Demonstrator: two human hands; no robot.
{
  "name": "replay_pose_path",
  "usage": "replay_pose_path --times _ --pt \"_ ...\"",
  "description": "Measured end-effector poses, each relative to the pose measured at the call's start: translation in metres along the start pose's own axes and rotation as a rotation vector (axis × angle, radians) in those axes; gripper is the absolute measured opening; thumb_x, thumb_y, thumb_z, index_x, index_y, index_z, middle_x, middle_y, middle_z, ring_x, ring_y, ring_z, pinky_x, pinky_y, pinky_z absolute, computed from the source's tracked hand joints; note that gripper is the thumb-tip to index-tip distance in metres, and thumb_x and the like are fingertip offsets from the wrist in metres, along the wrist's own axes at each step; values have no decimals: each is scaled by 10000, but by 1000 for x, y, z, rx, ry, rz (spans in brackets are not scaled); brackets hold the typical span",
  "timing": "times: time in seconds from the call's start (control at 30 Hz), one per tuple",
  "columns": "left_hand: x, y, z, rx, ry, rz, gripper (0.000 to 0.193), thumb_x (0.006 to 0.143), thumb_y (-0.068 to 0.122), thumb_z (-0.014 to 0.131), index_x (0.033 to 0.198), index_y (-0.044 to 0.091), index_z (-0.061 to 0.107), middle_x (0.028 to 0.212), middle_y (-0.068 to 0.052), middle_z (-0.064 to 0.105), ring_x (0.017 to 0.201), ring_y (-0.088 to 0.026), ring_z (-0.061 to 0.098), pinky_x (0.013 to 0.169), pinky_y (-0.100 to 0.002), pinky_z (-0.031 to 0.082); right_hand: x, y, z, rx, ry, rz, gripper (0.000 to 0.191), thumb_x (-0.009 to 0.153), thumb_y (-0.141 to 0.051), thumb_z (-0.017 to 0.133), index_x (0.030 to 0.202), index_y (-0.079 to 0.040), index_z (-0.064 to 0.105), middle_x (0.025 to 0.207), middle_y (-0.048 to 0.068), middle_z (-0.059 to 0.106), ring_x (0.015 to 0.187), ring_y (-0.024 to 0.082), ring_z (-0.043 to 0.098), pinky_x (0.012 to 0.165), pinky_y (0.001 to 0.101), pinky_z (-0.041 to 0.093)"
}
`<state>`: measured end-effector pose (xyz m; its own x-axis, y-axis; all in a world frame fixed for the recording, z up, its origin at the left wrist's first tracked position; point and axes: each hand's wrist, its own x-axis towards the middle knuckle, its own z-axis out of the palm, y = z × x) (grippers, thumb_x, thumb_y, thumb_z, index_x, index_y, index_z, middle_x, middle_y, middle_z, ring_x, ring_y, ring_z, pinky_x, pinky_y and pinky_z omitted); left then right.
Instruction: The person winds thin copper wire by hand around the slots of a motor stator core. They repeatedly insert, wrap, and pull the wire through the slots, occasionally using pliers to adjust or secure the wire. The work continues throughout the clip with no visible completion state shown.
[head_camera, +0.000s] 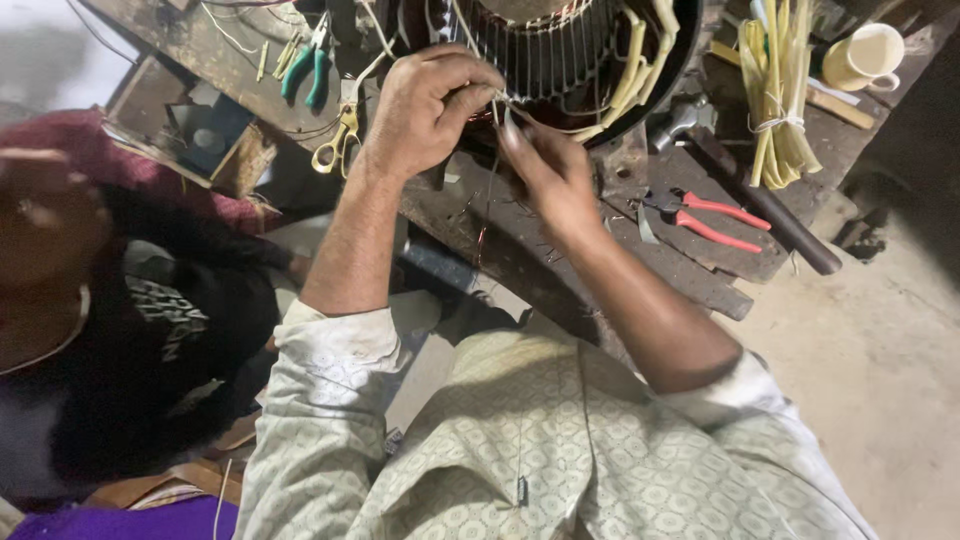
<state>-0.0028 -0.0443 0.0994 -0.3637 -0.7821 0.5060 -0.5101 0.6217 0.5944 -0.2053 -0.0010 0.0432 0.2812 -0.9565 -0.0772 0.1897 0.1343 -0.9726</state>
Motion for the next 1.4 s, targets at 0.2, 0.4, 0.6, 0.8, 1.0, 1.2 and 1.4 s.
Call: replay_pose_path --times 0.2,0.4,0.6,0.8,1.0,1.2,1.4 --pt "-1 3 -4 41 10 -47 103 1011 92 710 1090 48 757 1059 -86 765 955 -207 766 835 -331 642 38 -8 12 21 44 -200 306 1052 -286 630 903 -27 695 733 -4 625 621 78 527 540 255 398" --pt "-2 -15 -1 54 -9 8 100 1031 144 726 1073 70 780 1073 -77 770 938 -197 759 825 -325 639 -20 -32 -48 -303 84 -409 271 1074 -235 654 895 -31 658 722 7 595 621 102 508 551 270 406" --pt "-3 -11 -5 145 -12 10 139 986 101 703 1091 36 767 1090 -94 756 927 -231 744 825 -350 620 16 -96 -29 -1409 -61 -931 318 927 -319 784 932 -18 682 857 130 653 794 272 652 726 424 526" --pt "0 4 -9 152 18 -8 163 933 63 702 1082 22 753 1080 -104 749 942 -272 736 813 -373 605 27 -92 -15 -1674 -174 -1021 220 939 -267 784 899 -80 677 855 62 622 819 241 653 772 411 523" --pt "1 3 -8 127 18 -6 99 1005 163 748 1054 82 776 1046 -63 760 903 -235 753 779 -358 608 -27 -58 -49 -1220 -157 -826 140 950 -166 735 905 -52 668 831 102 648 756 263 634 709 413 515" --pt "1 1 -6 114 35 7 125 965 69 720 1074 78 779 1046 -76 755 902 -246 753 778 -359 610 -5 -12 7 7 -98 -47 369 1082 -351 606 870 -52 644 715 8 546 622 122 470 544 303 374" --pt "2 -2 -2 79 50 3 95 997 95 755 1088 74 767 1080 -84 754 947 -232 763 798 -333 626 33 -9 22 451 12 145 335 1038 -357 550 825 -108 616 663 2 537 521 123 433 473 293 348"
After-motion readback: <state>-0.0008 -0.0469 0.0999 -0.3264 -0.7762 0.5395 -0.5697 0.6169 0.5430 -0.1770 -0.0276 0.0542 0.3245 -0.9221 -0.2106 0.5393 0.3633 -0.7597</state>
